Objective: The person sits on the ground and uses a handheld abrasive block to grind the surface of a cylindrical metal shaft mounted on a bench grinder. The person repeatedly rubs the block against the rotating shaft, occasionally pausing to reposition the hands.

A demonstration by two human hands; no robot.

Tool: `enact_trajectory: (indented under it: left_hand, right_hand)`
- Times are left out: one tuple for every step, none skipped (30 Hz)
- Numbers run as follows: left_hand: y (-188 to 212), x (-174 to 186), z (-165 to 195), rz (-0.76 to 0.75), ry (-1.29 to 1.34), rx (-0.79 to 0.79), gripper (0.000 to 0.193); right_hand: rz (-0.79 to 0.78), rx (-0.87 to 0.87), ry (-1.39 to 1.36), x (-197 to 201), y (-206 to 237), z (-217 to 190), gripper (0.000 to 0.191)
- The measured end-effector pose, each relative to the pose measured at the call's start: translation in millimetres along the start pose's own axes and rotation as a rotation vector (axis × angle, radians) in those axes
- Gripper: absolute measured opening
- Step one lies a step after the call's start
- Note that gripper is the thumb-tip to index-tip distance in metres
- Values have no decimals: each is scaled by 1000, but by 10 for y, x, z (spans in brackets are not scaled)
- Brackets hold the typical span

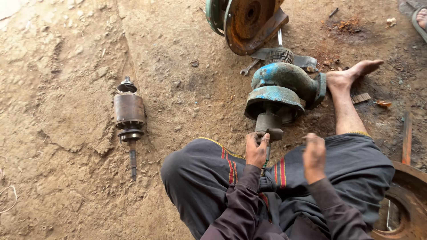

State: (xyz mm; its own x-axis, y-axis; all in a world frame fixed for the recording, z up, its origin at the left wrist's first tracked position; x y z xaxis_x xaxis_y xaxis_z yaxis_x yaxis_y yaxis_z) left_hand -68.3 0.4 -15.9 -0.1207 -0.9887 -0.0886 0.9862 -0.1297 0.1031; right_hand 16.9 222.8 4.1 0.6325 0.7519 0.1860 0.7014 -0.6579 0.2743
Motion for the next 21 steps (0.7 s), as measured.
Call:
enact_trajectory:
  left_hand:
    - [-20,49,-4,18,-79,-28,33]
    - [-37,85,-1,33,-158,-56,33]
    - [-43,83,-104,28,-53,33,33]
    - [-40,64,-195,22,54,121,32]
    - [-26,31,-276,13,162,210,32]
    - [-30,32,-279,11,118,215,33]
    - [-32,30,-276,10,75,220,33]
    - [-32,33,-265,12,33,221,34]
    - [-45,52,-206,26,-36,173,36]
    - [-52,71,-145,42,-104,126,37]
    - [-56,89,-83,57,-174,82,39]
    - [-43,71,-115,35,-172,137,39]
    - [-28,50,-145,13,-170,190,39]
    - [-9,30,-179,-11,-168,244,40]
    - [-15,28,-149,-8,-173,223,40]
    - [-20,23,-122,-5,-179,203,40]
    - [-27,22,-96,-2,-186,182,41]
    - [-19,15,-113,-1,-149,210,41]
    - [-13,8,-129,1,-112,237,40]
    - [-5,1,-145,1,-75,262,40]
    - [-13,-12,-120,-18,-100,238,40]
  right_hand:
    - [-4,-52,-46,67,-35,28,42]
    - [-6,-105,-92,131,-64,63,41]
    - [-20,-141,-95,173,-88,92,39]
    - [-33,-174,-98,211,-108,126,36]
    - [-45,-210,-99,237,-124,173,34]
    - [-73,-227,-120,241,-137,212,34]
    - [-101,-244,-141,232,-148,258,33]
    - [-132,-259,-162,212,-157,309,33]
    - [-136,-272,-192,207,-169,361,33]
    - [-142,-287,-222,196,-180,418,34]
    - [-146,-304,-250,184,-189,471,34]
    - [-155,-274,-219,171,-205,483,32]
    - [-166,-243,-190,156,-218,479,29]
    - [-174,-214,-161,144,-226,463,27]
    - [-200,-179,-171,118,-232,431,31]
    - [-225,-145,-181,95,-230,379,35]
    - [-249,-111,-191,71,-221,311,40]
    - [-262,-175,-185,48,-206,318,40]
    - [-275,-237,-177,23,-182,312,39]
    - [-288,-299,-170,-2,-149,297,38]
    - [-286,-341,-153,-15,-114,266,38]
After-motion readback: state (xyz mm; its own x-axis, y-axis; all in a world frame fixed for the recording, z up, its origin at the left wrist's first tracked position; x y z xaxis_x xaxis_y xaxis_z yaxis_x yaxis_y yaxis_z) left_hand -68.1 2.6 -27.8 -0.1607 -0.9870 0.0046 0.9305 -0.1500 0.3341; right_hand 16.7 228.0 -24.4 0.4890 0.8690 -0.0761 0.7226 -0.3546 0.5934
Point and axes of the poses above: each hand's wrist, its own y-axis away from the middle knuckle, its own x-axis out of the back of the hand, z = x × y, the point moved 9 cm from there along -y, towards the middle knuckle, and after that the axes turned 7 degrees about -x, right-handed, at the moved point
